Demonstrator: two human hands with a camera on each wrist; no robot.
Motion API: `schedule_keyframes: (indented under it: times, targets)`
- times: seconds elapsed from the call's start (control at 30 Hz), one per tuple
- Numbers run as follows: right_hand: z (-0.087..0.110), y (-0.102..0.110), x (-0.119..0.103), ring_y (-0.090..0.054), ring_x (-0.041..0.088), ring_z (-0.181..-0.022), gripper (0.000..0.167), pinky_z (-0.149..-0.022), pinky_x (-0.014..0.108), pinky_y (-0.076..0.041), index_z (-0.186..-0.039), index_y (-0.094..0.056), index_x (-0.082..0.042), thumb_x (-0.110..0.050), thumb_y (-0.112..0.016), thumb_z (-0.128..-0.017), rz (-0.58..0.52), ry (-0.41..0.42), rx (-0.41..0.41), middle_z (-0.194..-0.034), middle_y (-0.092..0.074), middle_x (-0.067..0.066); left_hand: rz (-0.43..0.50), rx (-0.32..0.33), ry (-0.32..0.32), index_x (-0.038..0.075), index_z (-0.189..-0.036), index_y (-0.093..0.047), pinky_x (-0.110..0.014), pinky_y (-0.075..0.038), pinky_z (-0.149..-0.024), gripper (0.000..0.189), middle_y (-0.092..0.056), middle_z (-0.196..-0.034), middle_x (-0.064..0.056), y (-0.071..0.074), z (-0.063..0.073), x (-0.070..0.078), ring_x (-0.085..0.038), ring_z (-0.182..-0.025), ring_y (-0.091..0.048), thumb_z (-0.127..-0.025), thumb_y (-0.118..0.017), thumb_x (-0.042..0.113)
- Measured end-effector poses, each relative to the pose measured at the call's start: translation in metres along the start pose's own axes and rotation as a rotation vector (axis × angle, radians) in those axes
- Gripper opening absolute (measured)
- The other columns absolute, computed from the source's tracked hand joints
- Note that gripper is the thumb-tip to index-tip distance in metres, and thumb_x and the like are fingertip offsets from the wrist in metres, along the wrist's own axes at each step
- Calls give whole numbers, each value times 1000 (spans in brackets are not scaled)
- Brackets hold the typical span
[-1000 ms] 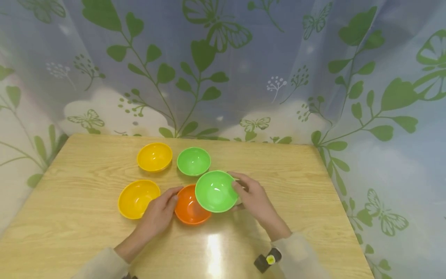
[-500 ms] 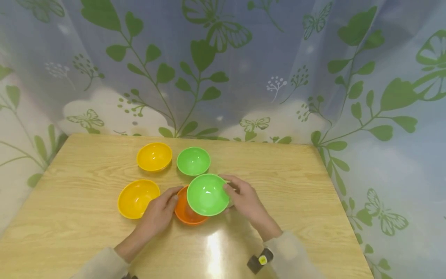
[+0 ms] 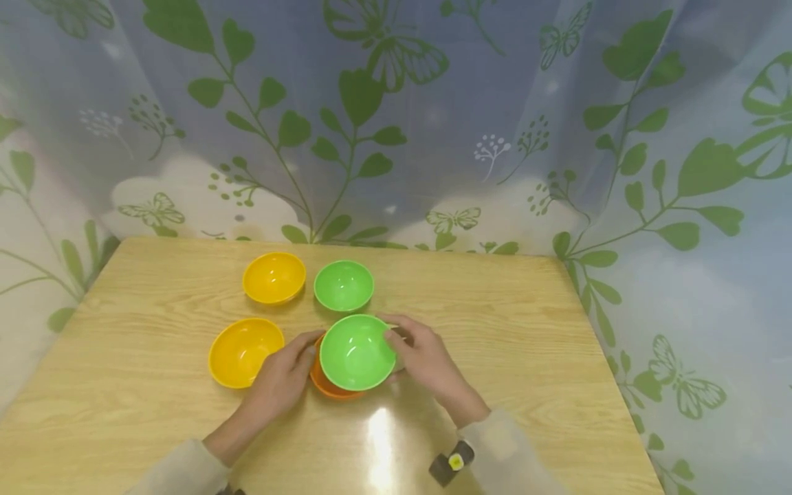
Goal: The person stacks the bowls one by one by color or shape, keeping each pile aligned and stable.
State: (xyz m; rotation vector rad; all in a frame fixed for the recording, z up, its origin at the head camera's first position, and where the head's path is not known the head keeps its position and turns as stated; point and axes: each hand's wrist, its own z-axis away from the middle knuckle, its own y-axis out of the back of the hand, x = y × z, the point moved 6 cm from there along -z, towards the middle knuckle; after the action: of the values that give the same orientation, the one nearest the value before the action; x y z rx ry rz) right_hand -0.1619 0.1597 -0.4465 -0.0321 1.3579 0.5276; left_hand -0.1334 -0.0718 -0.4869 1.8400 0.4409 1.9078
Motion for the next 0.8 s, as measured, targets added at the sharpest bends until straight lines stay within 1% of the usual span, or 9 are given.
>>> schedule_keyframes:
  times: [0.2, 0.33, 0.47, 0.57, 0.63, 0.8]
  targets:
    - [-2, -4, 2, -75, 22, -98, 44, -72, 51, -69, -157, -57, -7, -18, -55, -115, 13, 6, -1, -136, -70, 28, 8, 4, 0, 7, -150, -64, -56, -53, -117, 38, -70, -148, -13, 0, 1, 0, -34, -139, -65, -115, -51, 14]
    - [-3, -6, 3, -75, 22, -98, 41, -72, 51, -69, -155, -59, -10, -17, -56, -114, 30, 6, 14, -133, -71, 26, 13, 5, -4, 7, -149, -64, -57, -53, -116, 37, -70, -148, -13, 0, 1, 1, -34, -138, -66, -115, -51, 14]
    - [-4, -9, 3, -78, 31, -106, 41, -72, 50, -69, -154, -61, -10, -14, -58, -113, 42, 27, 17, -135, -70, 26, 5, 22, -29, 7, -148, -65, -58, -55, -113, 37, -72, -145, -15, 1, 0, 3, -35, -136, -68, -114, -51, 12]
    - [-5, -11, 2, -77, 37, -115, 41, -71, 50, -69, -154, -61, -9, -13, -58, -113, 50, 45, 12, -139, -68, 28, 10, 24, -36, 6, -148, -65, -58, -55, -113, 38, -71, -145, -16, 1, 0, 3, -37, -137, -67, -114, -50, 11]
    - [-6, -12, 2, -76, 41, -117, 41, -70, 50, -69, -154, -61, -9, -12, -58, -113, 58, 47, 13, -140, -67, 29, 16, 16, -25, 6, -149, -64, -58, -54, -115, 39, -70, -147, -16, 1, 0, 2, -37, -139, -65, -114, -50, 12]
    - [-8, -13, 3, -73, 44, -121, 40, -70, 50, -69, -152, -63, -10, -11, -59, -112, 79, 42, 31, -142, -68, 27, 25, -6, 24, 8, -152, -62, -57, -51, -119, 40, -67, -151, -14, -1, -1, -3, -35, -143, -62, -115, -49, 15]
